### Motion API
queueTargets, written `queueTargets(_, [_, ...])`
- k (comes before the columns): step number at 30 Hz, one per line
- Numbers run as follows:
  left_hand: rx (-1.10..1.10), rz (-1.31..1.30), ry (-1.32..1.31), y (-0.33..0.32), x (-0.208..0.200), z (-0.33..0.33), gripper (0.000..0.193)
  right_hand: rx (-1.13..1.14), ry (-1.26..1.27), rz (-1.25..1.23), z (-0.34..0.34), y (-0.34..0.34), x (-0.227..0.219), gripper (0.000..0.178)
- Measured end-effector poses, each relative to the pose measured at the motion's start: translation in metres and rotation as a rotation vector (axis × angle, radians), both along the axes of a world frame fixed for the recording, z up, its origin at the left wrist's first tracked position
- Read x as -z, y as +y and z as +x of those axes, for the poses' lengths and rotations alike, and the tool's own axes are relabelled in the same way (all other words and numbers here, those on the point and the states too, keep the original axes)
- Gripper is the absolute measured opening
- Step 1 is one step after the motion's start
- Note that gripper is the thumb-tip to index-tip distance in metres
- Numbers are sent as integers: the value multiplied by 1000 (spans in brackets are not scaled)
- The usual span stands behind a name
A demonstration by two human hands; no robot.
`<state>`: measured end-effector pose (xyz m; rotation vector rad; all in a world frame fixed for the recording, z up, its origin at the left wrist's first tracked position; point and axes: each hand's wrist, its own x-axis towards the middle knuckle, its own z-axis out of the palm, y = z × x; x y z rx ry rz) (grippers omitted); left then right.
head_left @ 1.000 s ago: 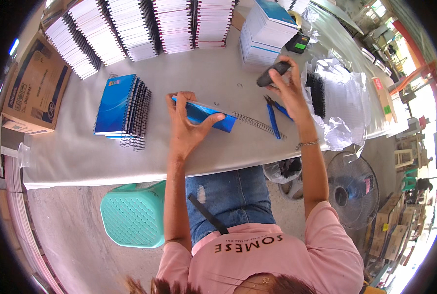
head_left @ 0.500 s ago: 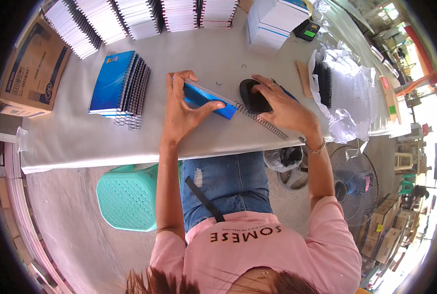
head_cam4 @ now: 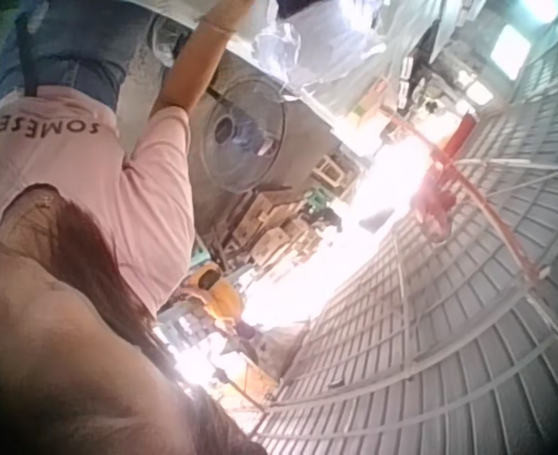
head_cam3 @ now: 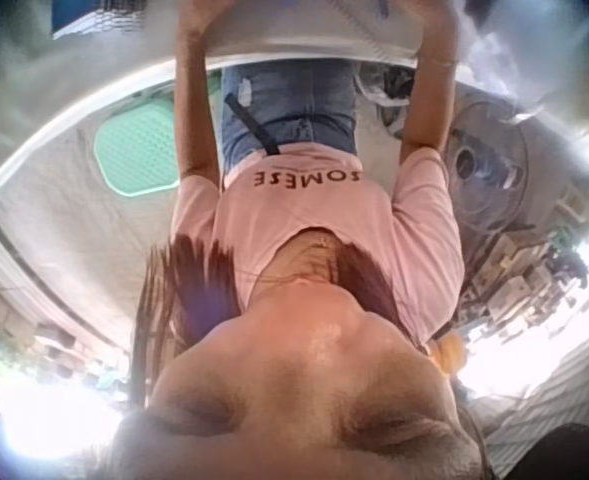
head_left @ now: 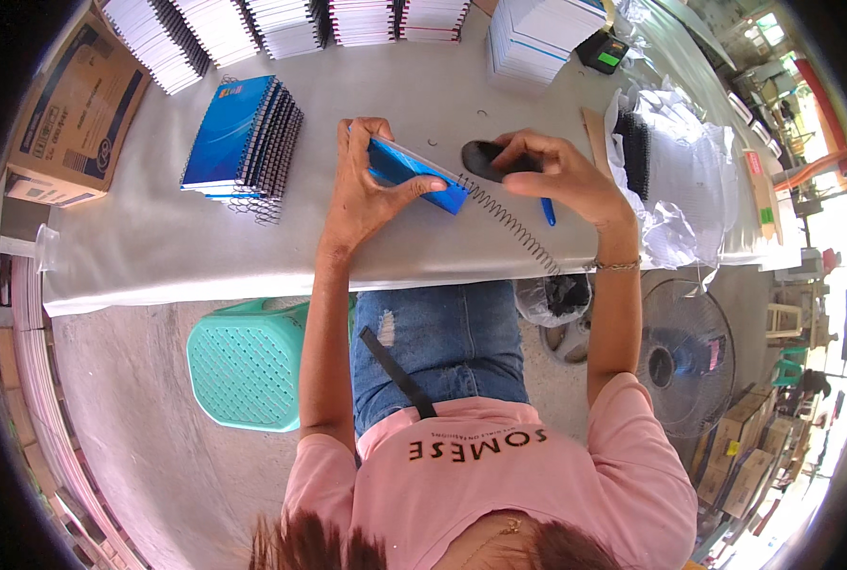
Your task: The person assembles spiral-bound notebooks by inserting metal rings into pre-punched holes along the spine. They use pliers to secure the rings and a black rubber tool to press the rings into place. After completing each notebook, they place it on a stack and repeat the process with the next one.
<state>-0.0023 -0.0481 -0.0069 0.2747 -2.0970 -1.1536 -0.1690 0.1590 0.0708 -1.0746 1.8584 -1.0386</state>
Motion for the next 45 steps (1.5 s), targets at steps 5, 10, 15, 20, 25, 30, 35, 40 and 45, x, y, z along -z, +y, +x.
queueTargets(5, [17, -10, 2, 1, -1, -2, 75, 190, 528, 70, 12, -9, 15, 48])
queueTargets(10, [17, -30, 31, -1, 2, -3, 79, 191, 740, -29, 13, -1, 45, 50])
queueTargets(15, [65, 87, 28, 3, 3, -1, 91, 80, -61, -205, -7, 11, 26, 51])
queueTargets(20, [80, 166, 9, 4, 3, 0, 105, -33, 25, 10, 1, 7, -1, 54])
queueTargets(25, [81, 112, -6, 4, 4, -1, 109, -14, -23, -276, -8, 13, 24, 63])
queueTargets(30, [121, 178, -12, 4, 3, 1, 111, 87, 107, -140, 6, 3, 20, 42])
queueTargets(35, [144, 316, -39, 8, -4, 4, 108, 191, 473, -58, 16, -6, 32, 38])
queueTargets(40, [136, 228, -60, 6, -4, 2, 104, 243, -470, -246, 9, -7, 32, 41])
queueTargets(45, [204, 358, -70, 6, -5, 6, 102, 126, 95, -143, 9, -11, 27, 41])
